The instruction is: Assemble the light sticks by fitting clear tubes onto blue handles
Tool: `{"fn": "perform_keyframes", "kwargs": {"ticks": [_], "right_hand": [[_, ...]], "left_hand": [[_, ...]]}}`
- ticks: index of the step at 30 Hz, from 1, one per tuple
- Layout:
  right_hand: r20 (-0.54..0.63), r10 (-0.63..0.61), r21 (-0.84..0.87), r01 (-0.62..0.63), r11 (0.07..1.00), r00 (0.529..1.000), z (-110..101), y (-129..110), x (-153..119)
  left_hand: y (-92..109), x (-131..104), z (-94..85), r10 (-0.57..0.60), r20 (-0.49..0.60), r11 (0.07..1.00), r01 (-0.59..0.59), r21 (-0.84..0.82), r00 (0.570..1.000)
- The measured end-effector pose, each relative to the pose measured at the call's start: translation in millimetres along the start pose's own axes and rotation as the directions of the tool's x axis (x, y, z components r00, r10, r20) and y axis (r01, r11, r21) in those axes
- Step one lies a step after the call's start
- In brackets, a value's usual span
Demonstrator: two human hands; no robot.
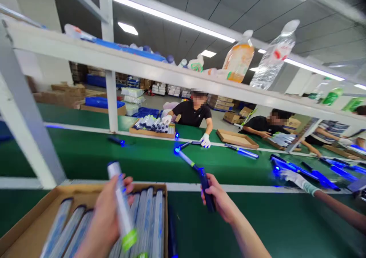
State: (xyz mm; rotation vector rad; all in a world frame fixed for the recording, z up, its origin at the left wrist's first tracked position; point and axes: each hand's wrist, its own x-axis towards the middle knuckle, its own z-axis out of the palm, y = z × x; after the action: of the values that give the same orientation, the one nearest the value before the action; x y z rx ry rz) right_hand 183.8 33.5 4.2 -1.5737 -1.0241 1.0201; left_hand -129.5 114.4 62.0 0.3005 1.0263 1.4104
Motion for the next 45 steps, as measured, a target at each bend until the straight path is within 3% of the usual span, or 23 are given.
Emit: {"fn": "perform_keyframes", "kwargs": {"ticks": [2, 4, 6, 8, 10, 13, 16, 21, 28, 30, 32, 34, 36, 39, 43, 45], "right_hand": [[0.194, 0.032, 0.083, -0.049, 0.995, 0.980, 42.1, 7.0, -59.6], [0.362, 0.102, 0.122, -0.155, 0.980, 0.927, 75.8, 10.1, -111.2], [0.420, 0.146, 0.119, -0.214, 0.970, 0.896, 98.3, 10.0, -145.3], [0.387, 0.152, 0.097, -0.204, 0.974, 0.910, 111.0, 9.0, -161.4], [0.331, 0.141, 0.056, -0.168, 0.984, 0.933, 116.8, 8.3, -166.4], [0.321, 0.173, -0.072, -0.158, 0.985, 0.931, 118.7, 8.2, -169.7], [0.346, 0.201, -0.167, -0.150, 0.974, 0.916, 120.1, 8.9, -176.4], [0.318, 0.246, -0.183, -0.196, 0.964, 0.916, 127.2, 7.9, -183.6], [0.371, 0.288, 0.087, -0.342, 0.936, 0.883, 138.9, 4.4, -182.5], [0.312, 0.229, 0.026, -0.250, 0.968, 0.922, 141.8, 5.5, -179.6], [0.234, 0.059, -0.135, -0.028, 0.990, 0.970, 144.5, 7.7, -174.3], [0.184, -0.115, -0.278, 0.163, 0.947, 0.976, 146.9, 9.7, -168.3], [0.184, -0.158, -0.320, 0.211, 0.924, 0.970, 148.4, 10.4, -164.5], [0.246, -0.060, -0.270, 0.128, 0.954, 0.967, 148.3, 8.5, -166.9], [0.240, 0.180, -0.336, -0.092, 0.937, 0.954, 146.3, 5.4, -176.4], [0.279, 0.201, -0.372, -0.087, 0.924, 0.939, 146.3, 4.8, -178.6]], "left_hand": [[-18.8, -10.6, 19.2, -0.089, 0.084, 0.988, 0.098, -0.118, 0.993], [-33.6, -18.8, 28.3, -0.104, 0.140, 0.974, 0.129, -0.186, 0.985], [-42.9, -26.0, 25.9, -0.053, 0.200, 0.968, 0.100, -0.232, 0.978], [-46.7, -33.6, 16.2, 0.022, 0.233, 0.963, 0.042, -0.266, 0.972], [-46.6, -40.5, 5.0, 0.072, 0.252, 0.961, 0.001, -0.278, 0.965], [-43.3, -47.0, -7.5, 0.079, 0.309, 0.971, -0.003, -0.239, 0.948], [-40.6, -49.1, -13.8, 0.065, 0.371, 0.978, 0.015, -0.208, 0.926], [-37.0, -45.4, -19.8, 0.032, 0.410, 0.965, 0.080, -0.251, 0.911], [-31.5, -35.9, -26.1, -0.010, 0.409, 0.959, 0.126, -0.256, 0.912], [-31.1, -35.4, -26.4, 0.010, 0.384, 0.961, 0.098, -0.260, 0.923], [-30.4, -36.0, -26.4, 0.034, 0.356, 0.965, 0.062, -0.256, 0.934], [-29.2, -36.6, -26.9, 0.058, 0.337, 0.968, 0.028, -0.247, 0.940], [-28.2, -35.9, -28.5, 0.078, 0.337, 0.972, 0.003, -0.234, 0.938], [-29.1, -32.2, -33.2, 0.085, 0.350, 0.980, -0.014, -0.201, 0.933], [-34.7, -27.3, -39.3, 0.061, 0.373, 0.981, 0.014, -0.195, 0.926], [-37.5, -26.3, -40.3, 0.060, 0.403, 0.974, 0.035, -0.226, 0.913]]}}
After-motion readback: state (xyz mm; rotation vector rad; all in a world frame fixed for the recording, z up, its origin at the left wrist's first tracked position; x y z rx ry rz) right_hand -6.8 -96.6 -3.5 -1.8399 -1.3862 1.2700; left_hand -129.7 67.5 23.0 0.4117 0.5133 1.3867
